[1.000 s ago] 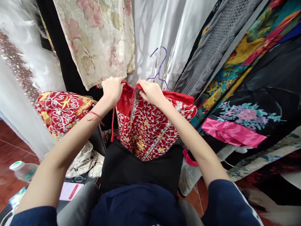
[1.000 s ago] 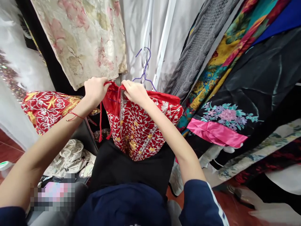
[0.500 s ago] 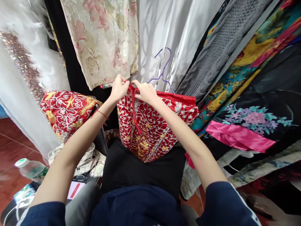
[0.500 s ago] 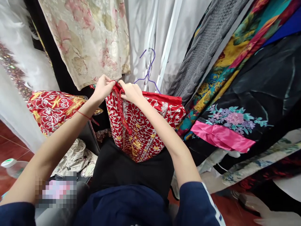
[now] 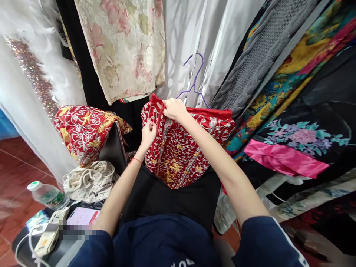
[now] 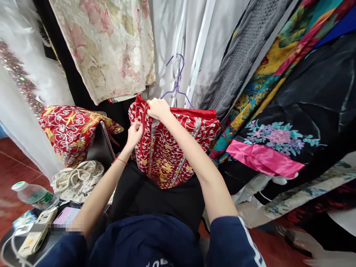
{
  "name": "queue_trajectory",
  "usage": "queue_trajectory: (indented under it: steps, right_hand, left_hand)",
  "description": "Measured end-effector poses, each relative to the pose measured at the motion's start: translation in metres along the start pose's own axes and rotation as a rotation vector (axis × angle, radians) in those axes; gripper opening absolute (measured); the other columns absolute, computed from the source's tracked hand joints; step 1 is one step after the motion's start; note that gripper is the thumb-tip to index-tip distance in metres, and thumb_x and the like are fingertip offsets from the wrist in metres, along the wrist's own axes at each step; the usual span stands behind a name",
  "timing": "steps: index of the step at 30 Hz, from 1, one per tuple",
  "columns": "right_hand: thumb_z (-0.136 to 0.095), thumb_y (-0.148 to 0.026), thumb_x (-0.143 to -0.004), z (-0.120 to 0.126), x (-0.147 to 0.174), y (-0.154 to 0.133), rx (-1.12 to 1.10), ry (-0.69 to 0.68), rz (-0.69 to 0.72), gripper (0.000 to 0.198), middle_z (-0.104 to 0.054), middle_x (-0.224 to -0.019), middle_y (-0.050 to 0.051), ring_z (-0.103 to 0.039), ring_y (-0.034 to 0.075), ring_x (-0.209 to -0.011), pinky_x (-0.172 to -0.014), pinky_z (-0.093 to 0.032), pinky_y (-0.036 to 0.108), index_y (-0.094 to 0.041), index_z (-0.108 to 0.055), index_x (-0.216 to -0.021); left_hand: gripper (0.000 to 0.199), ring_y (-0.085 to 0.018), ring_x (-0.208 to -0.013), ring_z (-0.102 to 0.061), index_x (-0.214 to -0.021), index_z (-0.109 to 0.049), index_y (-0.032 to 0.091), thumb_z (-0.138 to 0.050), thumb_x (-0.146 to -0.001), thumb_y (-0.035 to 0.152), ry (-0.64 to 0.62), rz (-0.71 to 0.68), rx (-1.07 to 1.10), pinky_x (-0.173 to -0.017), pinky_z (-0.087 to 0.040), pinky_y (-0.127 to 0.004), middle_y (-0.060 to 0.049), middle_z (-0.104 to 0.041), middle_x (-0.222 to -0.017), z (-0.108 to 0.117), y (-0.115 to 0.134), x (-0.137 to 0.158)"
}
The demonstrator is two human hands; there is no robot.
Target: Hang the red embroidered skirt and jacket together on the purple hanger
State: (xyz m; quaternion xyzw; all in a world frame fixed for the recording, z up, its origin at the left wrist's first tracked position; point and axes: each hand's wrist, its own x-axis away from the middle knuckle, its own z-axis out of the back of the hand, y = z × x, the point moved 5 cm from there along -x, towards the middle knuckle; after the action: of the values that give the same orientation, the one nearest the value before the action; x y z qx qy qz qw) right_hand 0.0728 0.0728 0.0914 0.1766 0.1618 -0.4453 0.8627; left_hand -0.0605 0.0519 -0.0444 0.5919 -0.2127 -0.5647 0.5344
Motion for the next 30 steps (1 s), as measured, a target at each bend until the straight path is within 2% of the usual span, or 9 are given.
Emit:
queue_trajectory:
  steps: [2, 5, 10, 16, 21, 24, 30]
  right_hand:
    - [-0.035, -0.029, -0.100, -0.003, 0.001, 0.004, -0.016, 0.007, 0.004, 0.043, -0.072, -0.112, 0.024, -0.068, 0.035, -0.100, -0.081, -0.045, 0.041, -0.010, -0.067, -0.121]
    - [-0.030, -0.036, -0.104, -0.009, 0.001, 0.007, -0.036, 0.015, -0.003, 0.050, -0.072, -0.112, 0.024, -0.069, 0.035, -0.100, -0.082, -0.046, 0.042, -0.009, -0.068, -0.121]
    - [-0.029, -0.033, -0.103, -0.014, 0.000, 0.006, -0.011, 0.021, -0.022, 0.051, -0.072, -0.113, 0.027, -0.069, 0.038, -0.105, -0.086, -0.046, 0.044, -0.004, -0.067, -0.121]
    - [-0.026, -0.035, -0.103, -0.012, 0.007, 0.004, 0.017, -0.019, -0.005, 0.052, -0.071, -0.119, 0.024, -0.067, 0.037, -0.109, -0.089, -0.045, 0.044, -0.007, -0.062, -0.129]
    - [-0.021, -0.033, -0.105, -0.013, 0.010, 0.005, 0.036, -0.040, -0.007, 0.056, -0.067, -0.126, 0.026, -0.065, 0.035, -0.113, -0.092, -0.043, 0.042, -0.004, -0.058, -0.134]
    - [-0.020, -0.031, -0.105, -0.014, 0.010, 0.004, 0.049, -0.053, -0.022, 0.056, -0.064, -0.130, 0.029, -0.063, 0.035, -0.115, -0.094, -0.042, 0.042, -0.001, -0.055, -0.137]
    - [-0.022, -0.030, -0.105, -0.012, 0.011, 0.003, 0.057, -0.061, -0.017, 0.054, -0.064, -0.129, 0.028, -0.063, 0.033, -0.114, -0.093, -0.043, 0.040, -0.002, -0.054, -0.137]
  left_hand:
    - [0.016, -0.017, -0.071, -0.065, -0.072, -0.054, 0.022, -0.064, -0.082, 0.029, -0.048, 0.039, -0.027, -0.072, -0.049, -0.030, -0.003, -0.067, -0.073, -0.013, -0.023, 0.018]
    - [0.020, -0.018, -0.071, -0.063, -0.075, -0.055, 0.023, -0.075, -0.072, 0.027, -0.057, 0.065, -0.029, -0.074, -0.050, -0.031, -0.004, -0.069, -0.078, -0.028, -0.043, 0.029]
    - [0.017, -0.019, -0.072, -0.062, -0.074, -0.057, 0.023, -0.073, -0.074, 0.025, -0.030, 0.097, -0.061, -0.076, -0.048, -0.033, -0.005, -0.069, -0.080, -0.045, -0.060, 0.026]
    - [0.013, -0.020, -0.074, -0.061, -0.074, -0.062, 0.019, -0.071, -0.075, 0.028, -0.008, 0.160, -0.028, -0.076, -0.045, -0.032, -0.004, -0.068, -0.077, -0.059, -0.077, 0.025]
    - [0.027, -0.016, -0.061, -0.057, -0.064, -0.060, 0.017, -0.068, -0.078, 0.039, -0.146, 0.246, 0.135, -0.065, -0.046, -0.029, -0.004, -0.062, -0.063, -0.070, -0.088, 0.016]
    - [0.031, -0.015, -0.060, -0.058, -0.066, -0.063, 0.016, -0.071, -0.076, 0.044, -0.181, 0.265, 0.214, -0.063, -0.048, -0.029, -0.004, -0.063, -0.062, -0.069, -0.091, 0.012]
    - [0.040, -0.016, -0.069, -0.061, -0.073, -0.069, 0.015, -0.081, -0.065, 0.052, -0.150, 0.204, 0.297, -0.069, -0.050, -0.028, -0.003, -0.066, -0.069, -0.061, -0.085, 0.016]
